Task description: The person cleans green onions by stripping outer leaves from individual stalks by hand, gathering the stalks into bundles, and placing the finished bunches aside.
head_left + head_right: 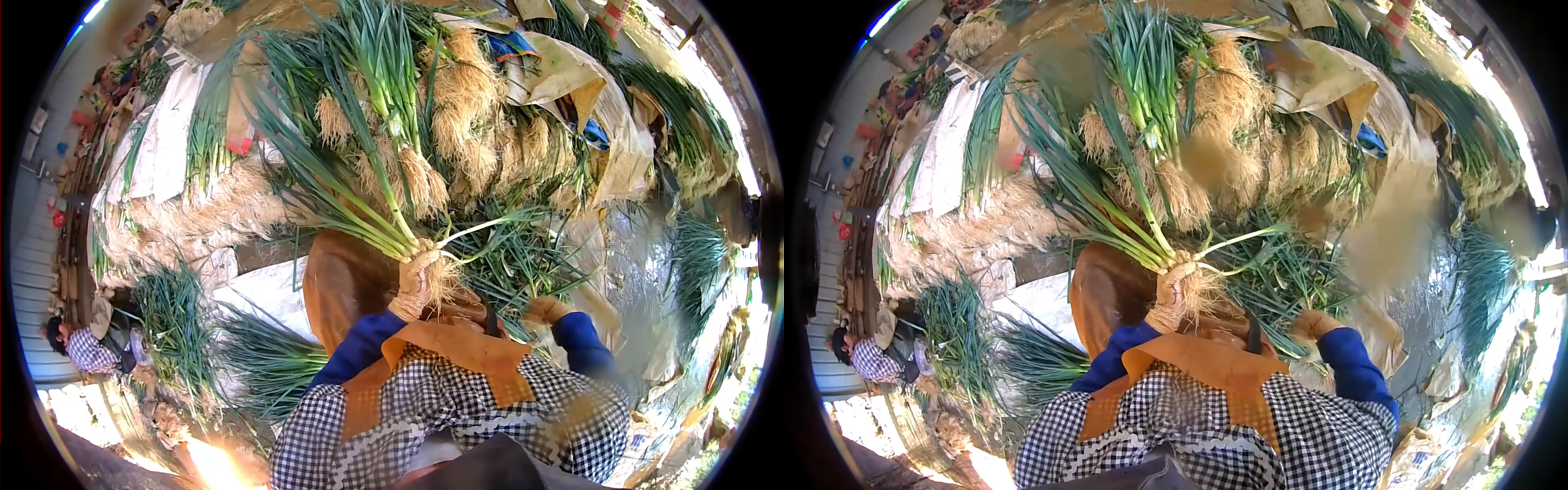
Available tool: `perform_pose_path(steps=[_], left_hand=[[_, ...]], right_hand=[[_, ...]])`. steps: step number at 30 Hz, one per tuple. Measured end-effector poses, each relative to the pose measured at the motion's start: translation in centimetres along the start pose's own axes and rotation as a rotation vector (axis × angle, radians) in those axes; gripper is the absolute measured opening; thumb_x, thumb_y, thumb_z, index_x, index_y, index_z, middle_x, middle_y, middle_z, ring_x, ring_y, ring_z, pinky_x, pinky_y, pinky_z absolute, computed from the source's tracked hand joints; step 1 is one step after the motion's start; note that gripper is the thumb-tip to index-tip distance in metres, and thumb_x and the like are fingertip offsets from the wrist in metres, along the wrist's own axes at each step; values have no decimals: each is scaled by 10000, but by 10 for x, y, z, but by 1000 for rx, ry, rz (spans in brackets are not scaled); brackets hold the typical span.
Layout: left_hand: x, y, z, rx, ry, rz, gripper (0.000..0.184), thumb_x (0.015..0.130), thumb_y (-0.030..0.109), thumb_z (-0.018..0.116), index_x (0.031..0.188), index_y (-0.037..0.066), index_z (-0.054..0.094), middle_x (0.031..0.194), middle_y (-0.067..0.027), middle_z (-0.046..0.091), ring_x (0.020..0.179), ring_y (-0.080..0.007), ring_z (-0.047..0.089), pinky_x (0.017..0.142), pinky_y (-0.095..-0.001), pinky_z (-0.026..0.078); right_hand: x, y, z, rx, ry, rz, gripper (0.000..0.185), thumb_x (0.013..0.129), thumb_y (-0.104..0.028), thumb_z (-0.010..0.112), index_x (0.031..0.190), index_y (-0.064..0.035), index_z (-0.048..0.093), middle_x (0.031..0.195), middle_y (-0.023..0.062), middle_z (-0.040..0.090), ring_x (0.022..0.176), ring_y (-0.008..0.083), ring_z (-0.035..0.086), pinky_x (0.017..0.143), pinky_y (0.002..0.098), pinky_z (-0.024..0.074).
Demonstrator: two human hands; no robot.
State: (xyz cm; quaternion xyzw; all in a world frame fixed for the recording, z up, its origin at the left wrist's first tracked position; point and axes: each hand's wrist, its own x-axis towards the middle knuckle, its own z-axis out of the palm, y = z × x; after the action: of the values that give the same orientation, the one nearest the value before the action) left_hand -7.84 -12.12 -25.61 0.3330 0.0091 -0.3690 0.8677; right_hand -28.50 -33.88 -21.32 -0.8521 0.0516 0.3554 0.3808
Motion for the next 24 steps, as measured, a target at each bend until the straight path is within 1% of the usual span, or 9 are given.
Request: perform_pose_path(steps=[2,4,6,8,11,15,16,22,24], left_hand=[[0,-1,8,6,-40,73,121,798,-10,564,915,-42,573,810,-73,590,737,-190,609,674,-292,521],[-2,4,8,5,-92,-77,155,765,-48,587,907,-1,548,826,-62,581,756,-181,610,672,-273,517],[3,-11,8,35,-65,100,196,750,-66,601,922,5,541,857,-72,583,780,-172,611,675,-277,525],[-3,-1,14,78,-118,30,224,749,-80,600,946,5,534,876,-70,585,806,-178,613,689,-291,532],[-7,-6,16,57,-37,91,222,754,-83,593,945,9,525,861,-70,587,779,-189,613,676,-298,532],[0,1,21,13,-164,-6,213,784,-56,572,980,-4,506,875,-90,573,794,-200,605,705,-316,538],[-3,5,26,-110,-303,-76,226,811,-34,556,1029,-21,495,906,-111,568,844,-217,612,750,-344,558],[9,-13,-5,64,-80,-70,203,732,-104,578,900,5,553,795,-80,606,697,-177,610,610,-268,525],[8,-11,-7,82,-19,-4,217,782,-11,568,995,-54,562,915,-150,631,737,-228,627,685,-315,545]], right_hand=[[4,26,0,-539,175,68,217,862,-179,486,1022,-122,620,932,63,625,836,243,604,691,326,488],[23,6,-19,-684,833,-444,272,843,-143,494,1082,-158,625,1003,64,639,894,264,617,716,331,500],[41,-90,-70,-147,859,-212,332,825,-94,494,1133,-172,590,961,87,638,831,277,616,676,332,499],[94,-78,-81,-359,710,-211,351,822,-85,501,1160,-158,564,940,92,632,782,298,608,662,349,494],[158,-55,-65,-539,600,-746,353,799,-75,527,1144,-131,568,813,114,634,752,298,612,667,333,496],[97,-116,-54,964,431,-324,254,849,-230,526,890,-13,653,710,58,592,668,158,545,595,266,415],[80,-125,-54,587,629,-461,309,867,-259,508,864,16,649,647,34,567,627,118,525,565,250,397],[-12,-21,-38,1348,969,-582,232,858,-246,517,772,-42,586,558,38,518,436,120,469,407,206,338],[-41,15,-36,1328,1102,-353,209,846,-250,545,789,-56,595,548,33,512,431,118,455,417,238,361]])
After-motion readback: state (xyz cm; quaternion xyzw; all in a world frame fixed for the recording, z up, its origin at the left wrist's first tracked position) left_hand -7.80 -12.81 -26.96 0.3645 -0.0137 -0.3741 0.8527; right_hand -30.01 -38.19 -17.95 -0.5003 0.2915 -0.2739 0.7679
